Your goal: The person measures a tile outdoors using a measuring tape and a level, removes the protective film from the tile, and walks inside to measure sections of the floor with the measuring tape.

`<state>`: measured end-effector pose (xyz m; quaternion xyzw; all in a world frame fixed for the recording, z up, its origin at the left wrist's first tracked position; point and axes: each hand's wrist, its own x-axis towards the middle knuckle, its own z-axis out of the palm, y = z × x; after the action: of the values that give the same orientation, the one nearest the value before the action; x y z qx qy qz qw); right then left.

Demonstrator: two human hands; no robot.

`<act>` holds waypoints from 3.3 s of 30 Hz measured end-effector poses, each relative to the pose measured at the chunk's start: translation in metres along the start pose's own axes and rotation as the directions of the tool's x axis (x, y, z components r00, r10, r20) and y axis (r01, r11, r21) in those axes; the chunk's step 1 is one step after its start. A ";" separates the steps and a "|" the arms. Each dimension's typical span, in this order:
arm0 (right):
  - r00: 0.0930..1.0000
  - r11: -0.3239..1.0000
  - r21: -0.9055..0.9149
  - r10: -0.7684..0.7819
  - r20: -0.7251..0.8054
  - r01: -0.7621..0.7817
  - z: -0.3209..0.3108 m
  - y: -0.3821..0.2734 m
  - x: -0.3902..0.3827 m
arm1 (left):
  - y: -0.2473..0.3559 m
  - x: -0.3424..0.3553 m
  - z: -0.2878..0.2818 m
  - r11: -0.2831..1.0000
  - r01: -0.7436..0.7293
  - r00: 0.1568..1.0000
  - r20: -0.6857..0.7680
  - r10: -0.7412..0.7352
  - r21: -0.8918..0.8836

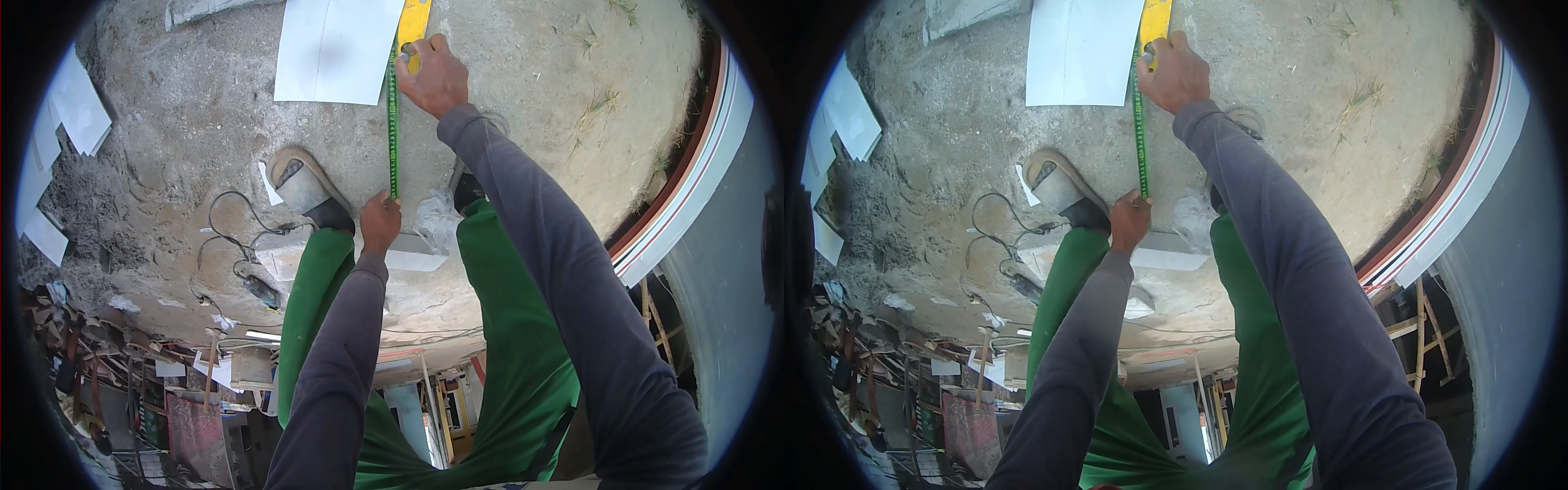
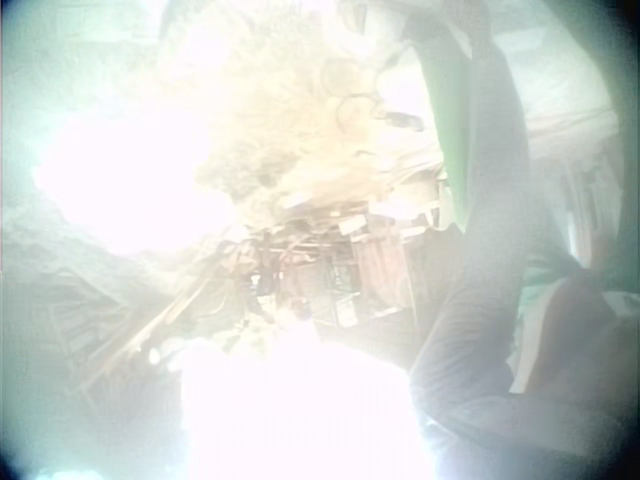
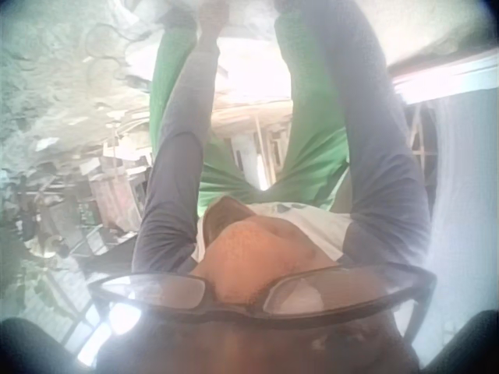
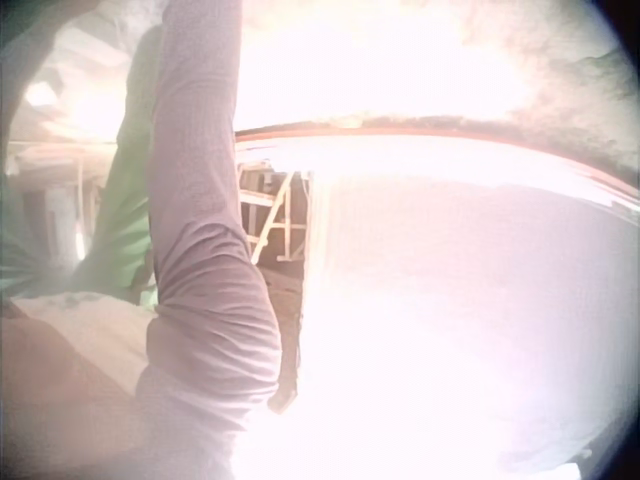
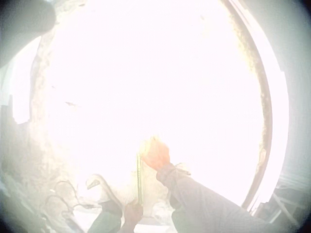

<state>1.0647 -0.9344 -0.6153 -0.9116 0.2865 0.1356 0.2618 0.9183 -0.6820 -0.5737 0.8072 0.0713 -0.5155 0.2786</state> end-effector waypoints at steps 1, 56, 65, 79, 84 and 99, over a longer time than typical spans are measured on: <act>1.000 1.000 0.002 0.001 0.003 -0.001 0.004 0.001 -0.003 | -0.004 -0.002 -0.003 1.000 0.001 1.000 0.026 -0.001 -0.014; 0.904 0.737 0.528 0.294 0.312 -0.422 -0.245 0.102 -0.116 | 0.082 -0.348 -0.007 0.999 -0.018 0.994 0.104 0.012 0.048; 0.912 0.727 0.553 0.294 0.284 -0.407 -0.357 -0.098 -0.054 | 0.177 -0.410 -0.054 0.968 0.151 0.980 0.161 -0.119 -0.200; 0.791 0.233 0.764 0.314 0.526 -0.601 -0.530 -0.014 -0.216 | 0.380 -0.531 -0.121 0.695 0.255 0.966 0.153 -0.207 -0.672; 0.773 0.396 0.663 0.307 0.556 -0.635 -0.563 0.026 -0.273 | 0.429 -0.615 -0.131 0.574 0.230 0.967 0.121 -0.222 -0.786; 0.722 0.733 0.273 0.404 0.562 -0.623 -0.634 0.141 -0.418 | 0.368 -0.831 -0.074 0.541 0.100 0.976 -0.024 -0.217 -0.835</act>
<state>0.7089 -1.1962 0.0187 -0.6458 0.4860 0.3501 0.4735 0.7438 -0.8073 0.3122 0.6015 0.3951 -0.3928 0.5725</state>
